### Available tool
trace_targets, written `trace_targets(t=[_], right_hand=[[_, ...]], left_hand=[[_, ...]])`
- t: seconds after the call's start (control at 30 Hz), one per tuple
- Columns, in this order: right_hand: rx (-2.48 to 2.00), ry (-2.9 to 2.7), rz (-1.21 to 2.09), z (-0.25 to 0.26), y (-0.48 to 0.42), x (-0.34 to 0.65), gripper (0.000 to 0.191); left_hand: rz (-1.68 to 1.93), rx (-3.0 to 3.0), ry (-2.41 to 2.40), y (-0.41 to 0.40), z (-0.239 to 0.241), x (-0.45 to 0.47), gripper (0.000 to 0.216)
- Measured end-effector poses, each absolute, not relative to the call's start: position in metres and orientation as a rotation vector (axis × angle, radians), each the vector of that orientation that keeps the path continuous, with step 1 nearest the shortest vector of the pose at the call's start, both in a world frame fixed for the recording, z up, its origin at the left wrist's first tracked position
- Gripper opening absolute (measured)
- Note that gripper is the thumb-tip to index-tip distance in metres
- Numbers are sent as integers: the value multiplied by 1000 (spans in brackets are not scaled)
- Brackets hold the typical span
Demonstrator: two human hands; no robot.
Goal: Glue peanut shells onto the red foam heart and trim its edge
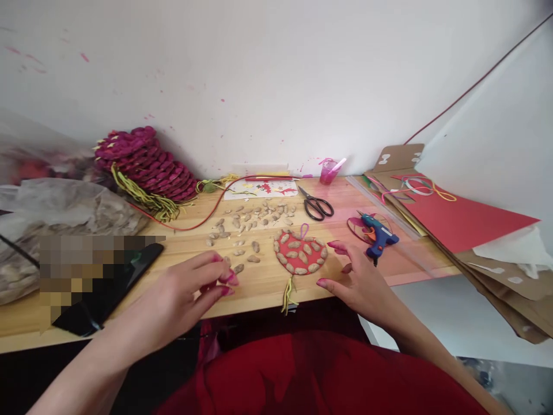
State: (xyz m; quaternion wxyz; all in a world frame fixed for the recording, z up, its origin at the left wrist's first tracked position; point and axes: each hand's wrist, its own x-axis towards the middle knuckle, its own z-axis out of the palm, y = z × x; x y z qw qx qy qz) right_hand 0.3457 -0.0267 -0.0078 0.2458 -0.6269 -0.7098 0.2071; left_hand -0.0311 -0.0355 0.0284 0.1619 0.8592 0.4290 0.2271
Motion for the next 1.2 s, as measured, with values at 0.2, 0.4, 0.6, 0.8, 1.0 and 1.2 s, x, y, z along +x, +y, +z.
trace_targets(t=[0.2,0.4,0.6,0.8,1.0,1.2], right_hand=[[-1683,-2030,486,-21,-26,344,73],[-1645,-2036,493,-25,-24,342,68],[-1612,-2024,510,-28,-22,341,66],[-1582,-2032,516,-28,-20,340,63],[-1630,-2040,444,-26,-19,344,62],[-1619,-2046,437,-25,-15,342,64]], left_hand=[[629,2403,1151,-1,-5,-9,28],[583,2508,1233,13,-31,9,34],[563,2528,1371,34,-30,19,36],[623,2500,1411,52,-31,16,34],[873,2271,1562,41,-17,-17,31],[822,1937,1887,30,-11,-50,19]])
